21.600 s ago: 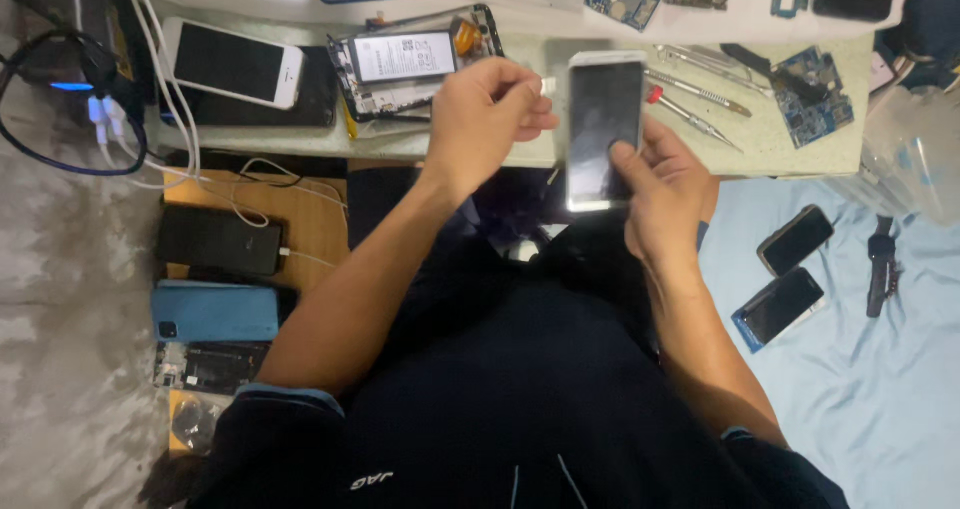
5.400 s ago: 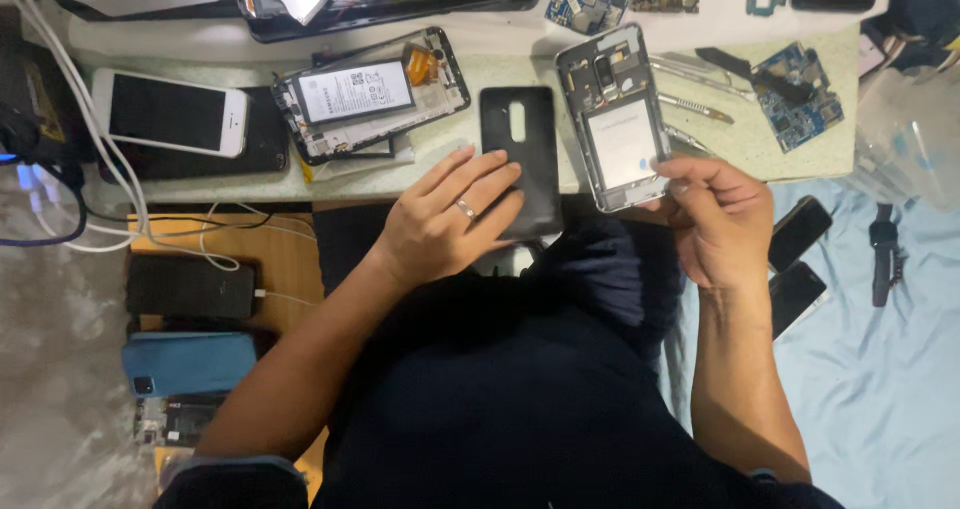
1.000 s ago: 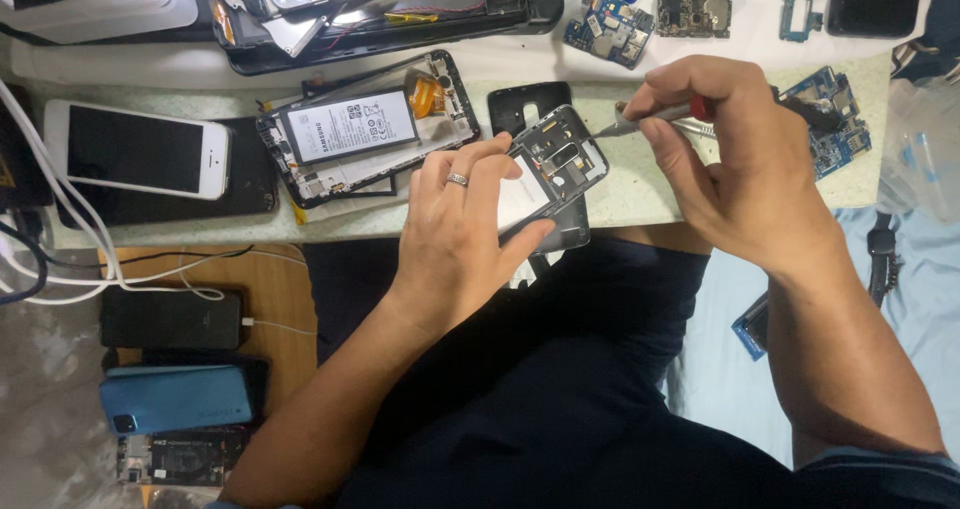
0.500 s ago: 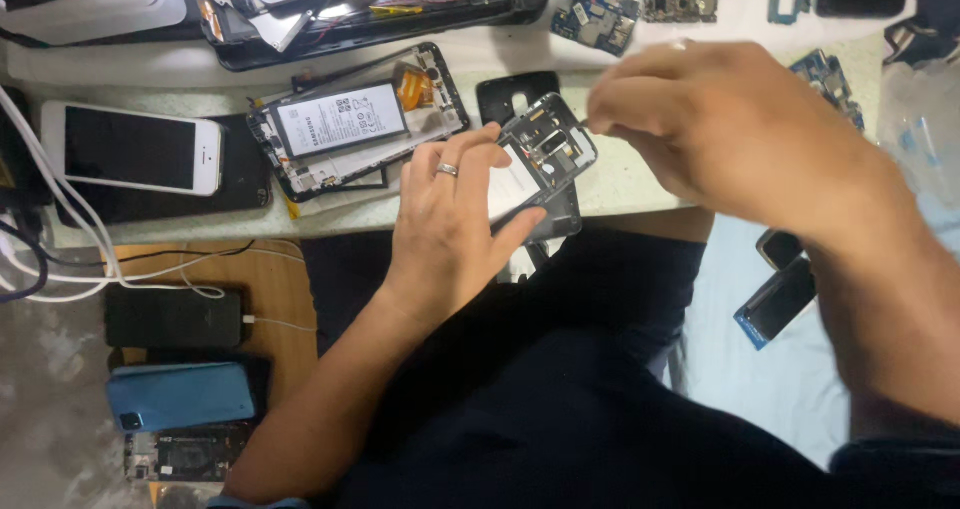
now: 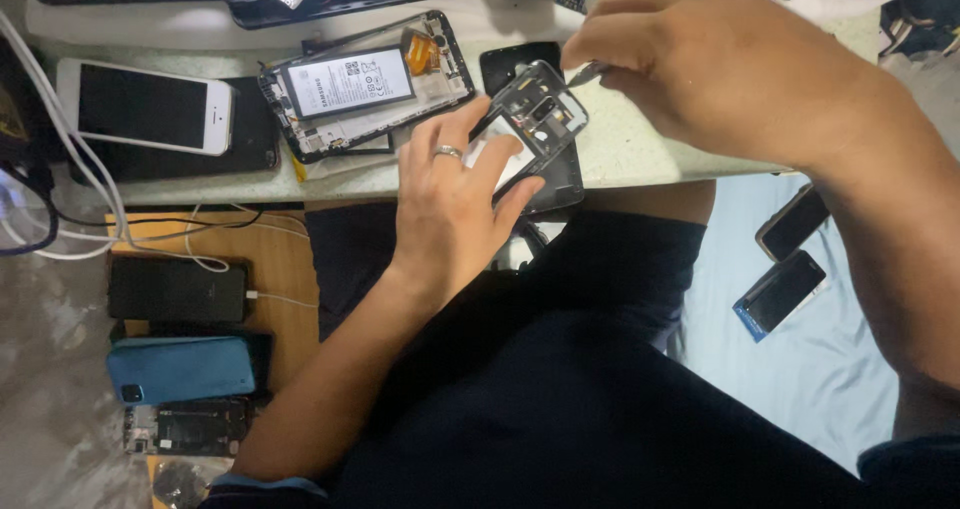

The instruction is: The person removes the back cover of a Samsung smartphone and uses a screwdriver to unscrew internal components. The person then uses a prying tool to detach the battery and other parts from the phone's frame.

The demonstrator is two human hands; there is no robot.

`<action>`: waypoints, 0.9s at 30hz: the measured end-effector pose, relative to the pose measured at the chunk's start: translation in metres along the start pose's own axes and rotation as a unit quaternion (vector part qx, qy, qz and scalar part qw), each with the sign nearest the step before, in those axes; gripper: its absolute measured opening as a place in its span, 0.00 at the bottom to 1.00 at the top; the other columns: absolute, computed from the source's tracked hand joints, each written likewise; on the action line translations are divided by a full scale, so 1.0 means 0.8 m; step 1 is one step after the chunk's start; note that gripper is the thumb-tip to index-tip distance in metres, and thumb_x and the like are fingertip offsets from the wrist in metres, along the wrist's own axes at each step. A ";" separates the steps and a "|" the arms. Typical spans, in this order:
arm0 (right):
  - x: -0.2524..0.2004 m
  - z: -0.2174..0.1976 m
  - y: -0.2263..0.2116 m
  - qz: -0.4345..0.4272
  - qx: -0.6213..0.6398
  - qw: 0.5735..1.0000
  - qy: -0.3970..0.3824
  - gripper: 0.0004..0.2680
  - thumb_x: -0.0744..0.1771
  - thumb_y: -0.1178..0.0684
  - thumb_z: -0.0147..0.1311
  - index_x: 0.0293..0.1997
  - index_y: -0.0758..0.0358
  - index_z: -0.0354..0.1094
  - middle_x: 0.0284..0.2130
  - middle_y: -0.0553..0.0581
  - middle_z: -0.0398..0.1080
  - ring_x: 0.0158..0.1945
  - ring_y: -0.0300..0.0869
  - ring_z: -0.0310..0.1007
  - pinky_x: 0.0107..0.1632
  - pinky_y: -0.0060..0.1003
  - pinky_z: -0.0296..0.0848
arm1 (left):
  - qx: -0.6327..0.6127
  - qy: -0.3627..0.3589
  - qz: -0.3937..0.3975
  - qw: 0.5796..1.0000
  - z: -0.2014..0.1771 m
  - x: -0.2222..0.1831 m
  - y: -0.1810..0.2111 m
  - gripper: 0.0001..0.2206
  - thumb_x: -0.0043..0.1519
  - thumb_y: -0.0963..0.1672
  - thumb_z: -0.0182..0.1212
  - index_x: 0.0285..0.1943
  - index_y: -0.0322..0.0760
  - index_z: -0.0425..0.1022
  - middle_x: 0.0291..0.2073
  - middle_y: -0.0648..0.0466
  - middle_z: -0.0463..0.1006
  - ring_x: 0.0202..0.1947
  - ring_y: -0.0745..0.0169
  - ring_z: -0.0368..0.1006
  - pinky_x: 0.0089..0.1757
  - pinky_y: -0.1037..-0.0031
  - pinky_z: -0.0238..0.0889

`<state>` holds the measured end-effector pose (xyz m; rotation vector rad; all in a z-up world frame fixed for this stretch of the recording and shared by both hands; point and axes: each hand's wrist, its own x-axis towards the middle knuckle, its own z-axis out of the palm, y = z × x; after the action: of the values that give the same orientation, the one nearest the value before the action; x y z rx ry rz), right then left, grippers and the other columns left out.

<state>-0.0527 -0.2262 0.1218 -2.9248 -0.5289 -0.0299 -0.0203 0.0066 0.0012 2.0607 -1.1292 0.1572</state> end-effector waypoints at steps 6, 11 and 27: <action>0.003 0.007 -0.004 -0.009 0.016 1.000 0.008 0.08 0.66 0.56 0.61 0.46 0.70 0.74 0.35 0.60 0.74 0.38 0.52 0.76 0.45 0.45 0.72 | 0.025 0.006 -0.005 1.000 -0.006 -0.004 0.008 0.18 0.56 0.46 0.77 0.54 0.37 0.80 0.61 0.40 0.70 0.60 0.40 0.65 0.56 0.55 0.61; 0.002 0.009 -0.003 0.009 0.010 1.000 -0.011 0.08 0.70 0.54 0.61 0.51 0.66 0.74 0.40 0.57 0.75 0.42 0.50 0.76 0.48 0.43 0.73 | 0.035 0.021 0.004 0.999 -0.001 -0.004 0.004 0.15 0.56 0.46 0.77 0.49 0.38 0.81 0.62 0.40 0.70 0.62 0.40 0.66 0.57 0.55 0.62; 0.012 0.001 -0.005 -0.013 -0.001 1.000 0.005 0.08 0.66 0.55 0.61 0.46 0.67 0.73 0.36 0.58 0.75 0.38 0.53 0.77 0.39 0.46 0.73 | 0.004 0.000 0.021 1.000 -0.011 0.000 -0.011 0.14 0.57 0.45 0.76 0.49 0.38 0.81 0.64 0.39 0.69 0.63 0.40 0.66 0.59 0.55 0.62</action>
<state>-0.0453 -0.2187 0.1220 -2.9179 -0.5650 -0.0474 -0.0115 0.0152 0.0027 2.0448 -1.1748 0.1828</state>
